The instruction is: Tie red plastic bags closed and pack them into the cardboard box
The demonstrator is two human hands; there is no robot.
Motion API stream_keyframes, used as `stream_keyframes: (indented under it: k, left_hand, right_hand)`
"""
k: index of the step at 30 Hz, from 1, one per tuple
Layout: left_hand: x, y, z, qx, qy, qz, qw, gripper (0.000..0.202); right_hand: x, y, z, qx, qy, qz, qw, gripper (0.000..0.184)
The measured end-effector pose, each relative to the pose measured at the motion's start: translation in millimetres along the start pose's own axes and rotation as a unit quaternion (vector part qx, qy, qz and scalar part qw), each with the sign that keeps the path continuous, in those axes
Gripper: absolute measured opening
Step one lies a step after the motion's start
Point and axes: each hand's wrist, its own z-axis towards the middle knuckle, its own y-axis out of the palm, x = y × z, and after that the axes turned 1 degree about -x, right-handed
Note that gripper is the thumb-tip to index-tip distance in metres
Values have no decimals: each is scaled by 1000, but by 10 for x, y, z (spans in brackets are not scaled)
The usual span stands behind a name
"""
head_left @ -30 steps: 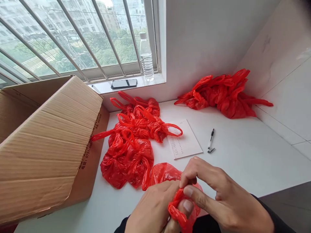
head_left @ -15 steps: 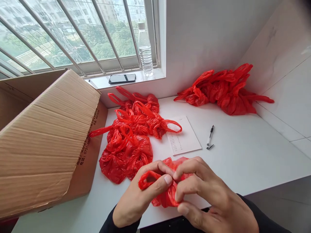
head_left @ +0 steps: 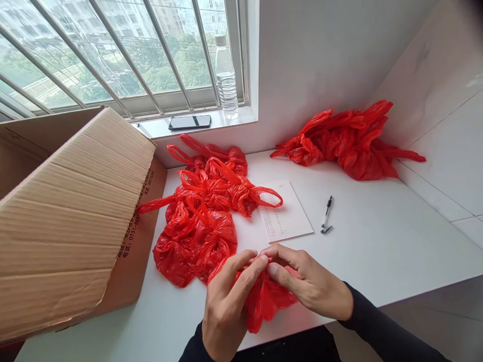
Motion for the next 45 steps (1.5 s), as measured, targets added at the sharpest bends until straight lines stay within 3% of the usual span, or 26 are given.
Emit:
stream_keyframes:
  k: [4,8,13,16,19,22,24,28,31,35,38,41,43,45]
  left_hand:
    - [-11,-20,-11,-70,31,94,993,48]
    - [-108,-63,-161,-150,23,111,982,51]
    - [-444,-221,-520,-74,-114,170,976,48]
    - [-471,-228,-600,-52,-164,128,977,42]
    - [-328,-43,-563,-83,-197,54,975,44]
    - [-240,285,-558,-147,-177,68,971,58]
    - [-277,503,-606,-149,-167,100,969,59]
    - [-425,745,-680,-118,-180,72,974,58]
    - [-450,740,-554,-97,-185,-20,978,54]
    - [-443,595,-139,-41,-151,-111,981,45]
    - [-487,475,175,16,-142,-92,985,43]
    - [-524,456,310,42,-147,0,988,45]
    - [-536,532,267,18,-146,73,986,52]
    - [-563,665,152,-31,-147,128,980,61]
  right_hand:
    - [13,-19,0,31,-11,-22,999,19]
    - [96,-63,-125,59,-21,-102,993,23]
    - [391,-170,-446,107,94,-152,978,31]
    - [474,-164,-554,120,92,-134,979,30]
    - [485,-59,-537,108,47,-108,987,23]
    - [582,136,-467,87,22,-111,990,12]
    - [720,289,-435,102,11,-146,984,8]
    - [983,534,-431,148,-13,-229,962,27]
    - [1024,638,-419,177,-22,-236,955,42]
    - [907,710,-261,201,-52,-201,957,53]
    - [758,675,-90,168,-55,-177,968,61]
    - [625,508,-15,113,-66,-156,979,73]
    - [602,328,-18,134,-80,-124,980,57]
    - [669,122,-5,210,-89,-104,968,34]
